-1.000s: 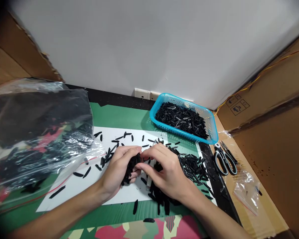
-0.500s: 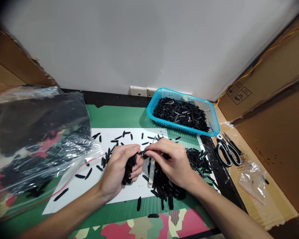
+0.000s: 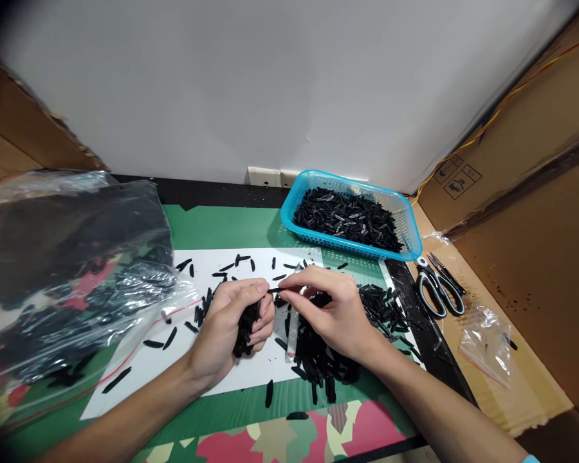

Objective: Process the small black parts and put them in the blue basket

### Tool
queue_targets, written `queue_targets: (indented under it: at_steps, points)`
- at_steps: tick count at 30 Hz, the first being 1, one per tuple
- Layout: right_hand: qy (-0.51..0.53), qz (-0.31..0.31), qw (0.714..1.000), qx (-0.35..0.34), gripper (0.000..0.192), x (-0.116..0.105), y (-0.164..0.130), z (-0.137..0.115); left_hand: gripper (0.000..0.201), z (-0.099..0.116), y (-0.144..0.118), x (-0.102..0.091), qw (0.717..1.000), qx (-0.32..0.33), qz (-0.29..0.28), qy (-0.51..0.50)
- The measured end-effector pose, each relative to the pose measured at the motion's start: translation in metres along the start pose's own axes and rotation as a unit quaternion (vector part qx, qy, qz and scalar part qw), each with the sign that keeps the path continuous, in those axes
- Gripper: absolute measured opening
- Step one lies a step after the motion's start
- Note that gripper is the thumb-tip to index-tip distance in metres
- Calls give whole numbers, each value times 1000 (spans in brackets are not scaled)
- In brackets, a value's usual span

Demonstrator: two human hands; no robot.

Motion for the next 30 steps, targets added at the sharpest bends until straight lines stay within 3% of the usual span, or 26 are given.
queue_targets:
  at_steps: [7,9,11,14,16,17,20,22,26,30]
  points:
    - [52,5,996,72,4,4,-2,15,39,1,0,-1,1000,5,4,12]
    - [24,5,999,41,5,4,-3,9,38,0,0,-1,1000,-2,8,5]
    - [-50,13,998,-42,13,0,-2,-4,37,1,0,0,1000,-10,11,-5]
    - [-202,64,962,-171,27,-20,6,-20,35,2,0,1,999,-22,18,-28]
    - [-277,151,933,-176,31,-47,18,-19,34,2,0,0,998,-32,24,-42]
    - [-313,187,919,-147,30,-60,26,-14,33,2,0,0,998,-35,28,-45]
    - [-401,204,889,-87,24,-78,42,-4,31,4,0,-4,998,-28,48,-36]
    - [-383,171,902,-99,17,-68,42,-6,31,5,1,-6,998,-17,57,-25]
    - [-254,57,954,-147,11,-15,16,-19,32,2,3,-9,997,-19,68,1]
    - [-258,52,942,-207,12,15,-7,-30,33,0,2,-10,994,-25,106,31]
Point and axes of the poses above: each hand's wrist, its own y-axis towards the middle knuckle, its own x-axis out of the palm, z = x × y, the point moved 6 cm from there along y, towards the middle knuckle, and after that the axes turned 4 degrees about -y, right-handed, at the moved point
